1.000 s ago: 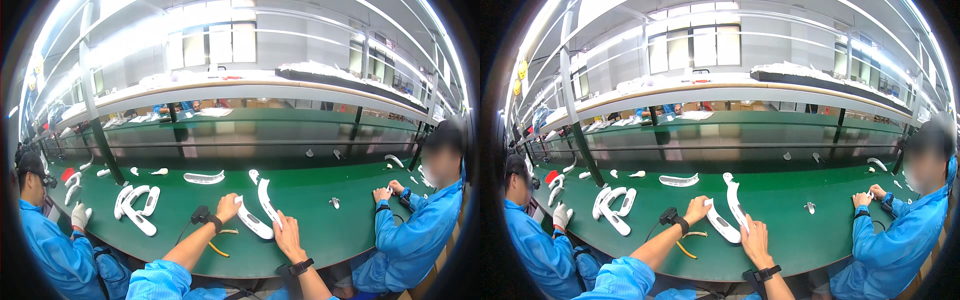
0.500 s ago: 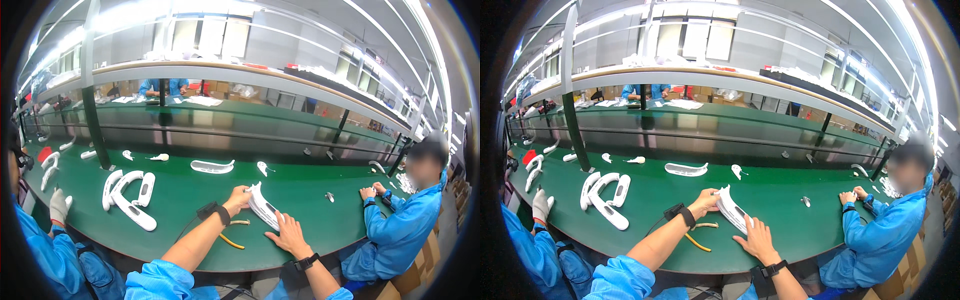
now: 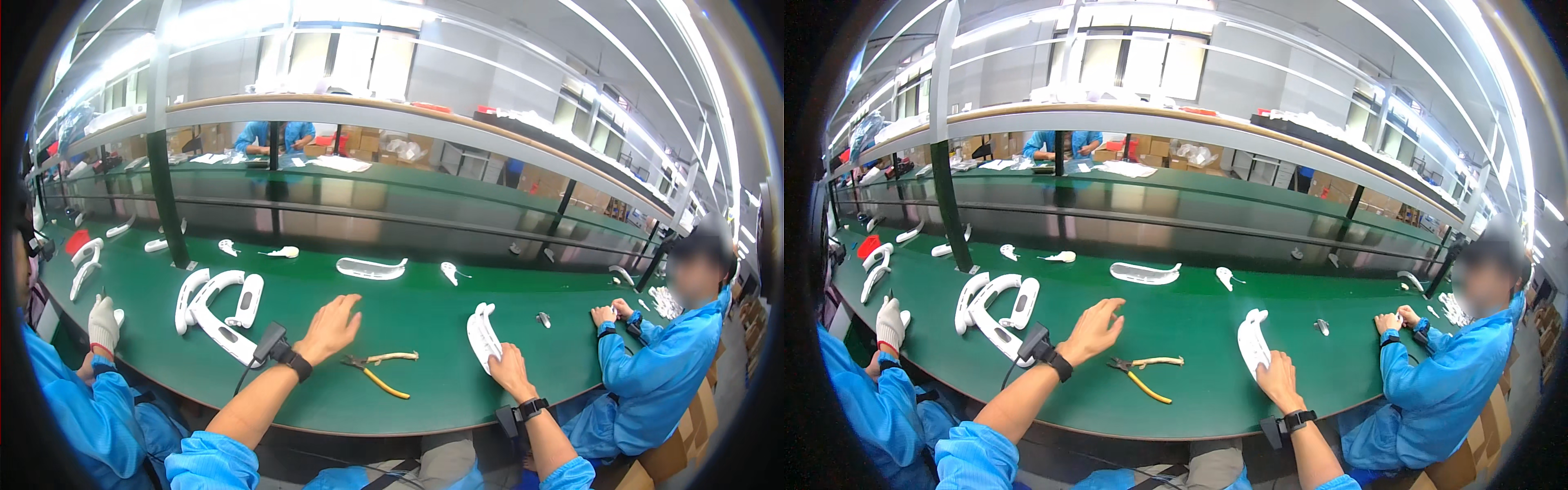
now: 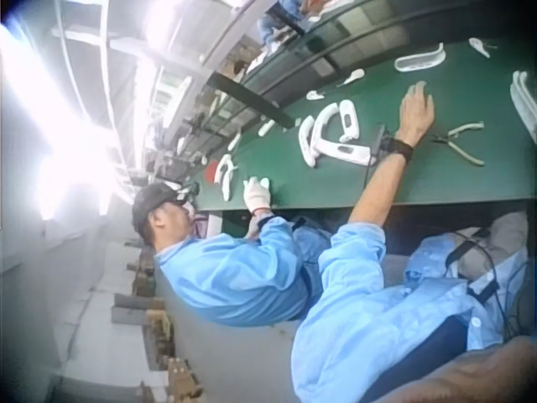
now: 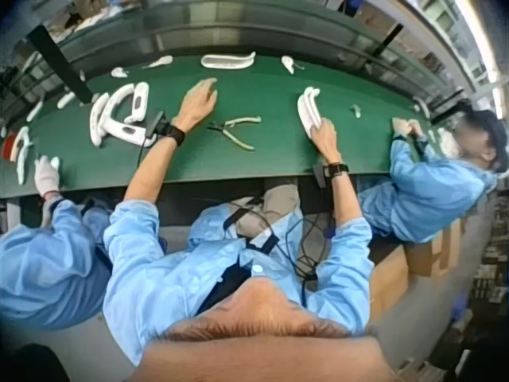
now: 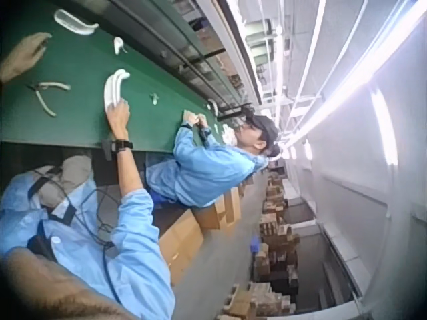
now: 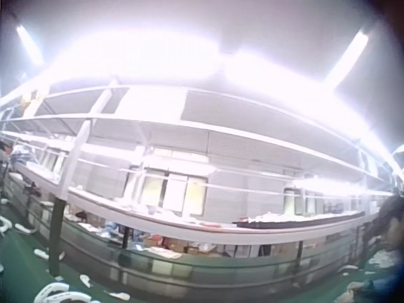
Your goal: Trimming and assembling white plastic components in a factory setting.
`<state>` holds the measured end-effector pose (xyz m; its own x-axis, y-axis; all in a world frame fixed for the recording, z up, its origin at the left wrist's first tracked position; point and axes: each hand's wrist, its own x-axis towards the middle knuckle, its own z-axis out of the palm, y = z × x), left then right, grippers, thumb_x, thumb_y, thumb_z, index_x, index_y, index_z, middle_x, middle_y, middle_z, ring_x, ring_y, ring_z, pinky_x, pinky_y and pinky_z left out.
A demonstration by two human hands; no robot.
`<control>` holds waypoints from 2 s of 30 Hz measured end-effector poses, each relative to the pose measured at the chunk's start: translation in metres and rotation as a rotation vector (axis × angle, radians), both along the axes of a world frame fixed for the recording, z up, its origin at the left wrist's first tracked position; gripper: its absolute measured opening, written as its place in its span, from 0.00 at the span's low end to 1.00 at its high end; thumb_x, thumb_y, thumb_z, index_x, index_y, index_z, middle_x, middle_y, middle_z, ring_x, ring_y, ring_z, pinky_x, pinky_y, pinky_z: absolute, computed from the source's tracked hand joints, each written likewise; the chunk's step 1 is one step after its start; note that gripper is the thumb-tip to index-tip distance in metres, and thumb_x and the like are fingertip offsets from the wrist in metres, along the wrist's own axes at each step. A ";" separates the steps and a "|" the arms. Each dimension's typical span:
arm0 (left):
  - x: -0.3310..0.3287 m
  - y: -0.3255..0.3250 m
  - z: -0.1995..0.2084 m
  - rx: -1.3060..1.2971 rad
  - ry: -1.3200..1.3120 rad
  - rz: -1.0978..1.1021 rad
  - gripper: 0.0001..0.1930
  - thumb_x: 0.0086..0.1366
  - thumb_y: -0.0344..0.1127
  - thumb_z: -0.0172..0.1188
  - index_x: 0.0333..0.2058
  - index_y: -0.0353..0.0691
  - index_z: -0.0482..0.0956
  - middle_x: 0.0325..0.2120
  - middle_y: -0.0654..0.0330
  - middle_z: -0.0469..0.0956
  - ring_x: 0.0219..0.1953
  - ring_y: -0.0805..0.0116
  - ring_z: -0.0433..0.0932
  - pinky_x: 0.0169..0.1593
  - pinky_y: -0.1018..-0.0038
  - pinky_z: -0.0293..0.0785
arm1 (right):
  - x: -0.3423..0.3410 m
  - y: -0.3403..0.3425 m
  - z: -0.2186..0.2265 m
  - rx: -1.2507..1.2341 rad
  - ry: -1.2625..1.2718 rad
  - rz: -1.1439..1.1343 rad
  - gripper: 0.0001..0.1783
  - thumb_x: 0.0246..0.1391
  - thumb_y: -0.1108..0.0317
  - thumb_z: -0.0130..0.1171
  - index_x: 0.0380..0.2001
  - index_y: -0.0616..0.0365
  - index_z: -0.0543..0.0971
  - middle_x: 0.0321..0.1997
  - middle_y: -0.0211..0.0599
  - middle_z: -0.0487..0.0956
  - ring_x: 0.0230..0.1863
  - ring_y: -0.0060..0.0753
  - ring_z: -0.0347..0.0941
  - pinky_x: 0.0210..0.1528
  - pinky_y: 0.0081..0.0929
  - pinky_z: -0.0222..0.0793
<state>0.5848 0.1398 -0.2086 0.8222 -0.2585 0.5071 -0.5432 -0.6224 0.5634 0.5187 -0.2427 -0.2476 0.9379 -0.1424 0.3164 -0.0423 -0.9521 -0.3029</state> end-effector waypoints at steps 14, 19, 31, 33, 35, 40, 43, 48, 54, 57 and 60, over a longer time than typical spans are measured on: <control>0.063 0.008 -0.072 -1.959 0.676 -0.193 0.10 0.65 0.32 0.45 0.43 0.35 0.65 0.32 0.56 0.71 0.31 0.67 0.73 0.36 0.73 0.73 | 0.014 0.197 0.011 -0.383 -0.112 0.655 0.26 0.47 0.52 0.56 0.41 0.64 0.71 0.42 0.40 0.70 0.44 0.38 0.65 0.42 0.39 0.60; 0.104 -0.023 -0.077 -0.965 0.168 0.202 0.16 0.59 0.28 0.50 0.46 0.36 0.65 0.41 0.52 0.69 0.41 0.59 0.70 0.43 0.68 0.70 | 0.049 0.194 0.007 -0.288 -0.051 0.683 0.17 0.51 0.59 0.53 0.34 0.63 0.71 0.35 0.38 0.71 0.38 0.37 0.67 0.35 0.33 0.63; 0.204 -0.080 -0.060 -0.144 -0.236 0.237 0.08 0.55 0.33 0.58 0.27 0.32 0.75 0.16 0.55 0.72 0.19 0.61 0.72 0.30 0.65 0.68 | 0.079 0.145 0.007 1.220 0.239 0.369 0.15 0.61 0.59 0.40 0.38 0.62 0.66 0.26 0.32 0.71 0.24 0.18 0.65 0.27 0.19 0.64; 0.199 -0.083 -0.049 -0.316 -0.039 0.216 0.09 0.57 0.34 0.55 0.26 0.32 0.72 0.16 0.54 0.72 0.19 0.62 0.71 0.28 0.67 0.67 | 0.081 0.142 0.005 1.271 0.240 0.345 0.16 0.61 0.59 0.40 0.38 0.62 0.66 0.25 0.31 0.71 0.24 0.18 0.65 0.26 0.19 0.64; 0.202 -0.083 -0.054 -0.541 0.083 0.195 0.13 0.62 0.35 0.49 0.25 0.30 0.68 0.14 0.53 0.68 0.17 0.69 0.67 0.24 0.71 0.64 | 0.082 0.141 0.002 1.294 0.241 0.331 0.16 0.61 0.58 0.41 0.38 0.63 0.67 0.24 0.30 0.71 0.23 0.17 0.64 0.25 0.18 0.63; 0.211 -0.075 -0.067 -0.640 0.085 0.202 0.12 0.62 0.36 0.50 0.26 0.30 0.69 0.14 0.52 0.69 0.16 0.71 0.66 0.23 0.71 0.65 | 0.081 0.142 0.004 1.317 0.249 0.384 0.18 0.61 0.58 0.40 0.38 0.64 0.68 0.22 0.29 0.70 0.22 0.17 0.64 0.24 0.18 0.63; 0.210 -0.079 -0.065 -0.608 0.097 0.223 0.12 0.62 0.36 0.51 0.27 0.31 0.70 0.14 0.53 0.69 0.16 0.71 0.66 0.23 0.72 0.64 | 0.083 0.140 0.002 1.333 0.244 0.383 0.18 0.61 0.58 0.40 0.38 0.64 0.69 0.22 0.29 0.70 0.22 0.17 0.64 0.24 0.18 0.63; 0.206 -0.080 -0.060 -0.574 0.078 0.227 0.12 0.62 0.36 0.51 0.26 0.31 0.70 0.13 0.53 0.68 0.16 0.73 0.66 0.23 0.71 0.64 | 0.086 0.139 0.003 1.342 0.261 0.371 0.18 0.61 0.58 0.40 0.36 0.64 0.69 0.22 0.29 0.69 0.22 0.17 0.64 0.23 0.18 0.62; 0.209 -0.085 -0.057 -0.185 -0.060 0.245 0.10 0.57 0.28 0.50 0.39 0.39 0.71 0.25 0.47 0.75 0.27 0.52 0.76 0.32 0.65 0.70 | 0.090 0.142 -0.005 1.445 0.206 0.403 0.15 0.62 0.59 0.41 0.35 0.62 0.69 0.20 0.27 0.68 0.19 0.15 0.62 0.21 0.16 0.60; 0.202 -0.084 -0.059 0.044 -0.145 0.117 0.28 0.49 0.31 0.59 0.51 0.40 0.64 0.45 0.50 0.70 0.50 0.51 0.66 0.52 0.60 0.61 | 0.088 0.147 -0.006 1.423 0.191 0.417 0.15 0.62 0.59 0.41 0.34 0.61 0.69 0.19 0.27 0.67 0.18 0.15 0.62 0.20 0.15 0.60; 0.175 -0.095 -0.046 0.027 -0.373 0.227 0.32 0.49 0.34 0.60 0.54 0.37 0.60 0.49 0.49 0.63 0.53 0.52 0.62 0.54 0.60 0.56 | 0.088 0.144 -0.009 1.437 0.176 0.431 0.15 0.62 0.59 0.39 0.33 0.59 0.68 0.18 0.26 0.65 0.16 0.15 0.60 0.17 0.15 0.59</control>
<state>0.7596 0.0446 -0.2541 0.6216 -0.1093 0.7757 -0.5538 -0.7617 0.3364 0.6062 -0.0990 -0.2567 0.9974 0.0634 0.0338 0.0210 0.1923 -0.9811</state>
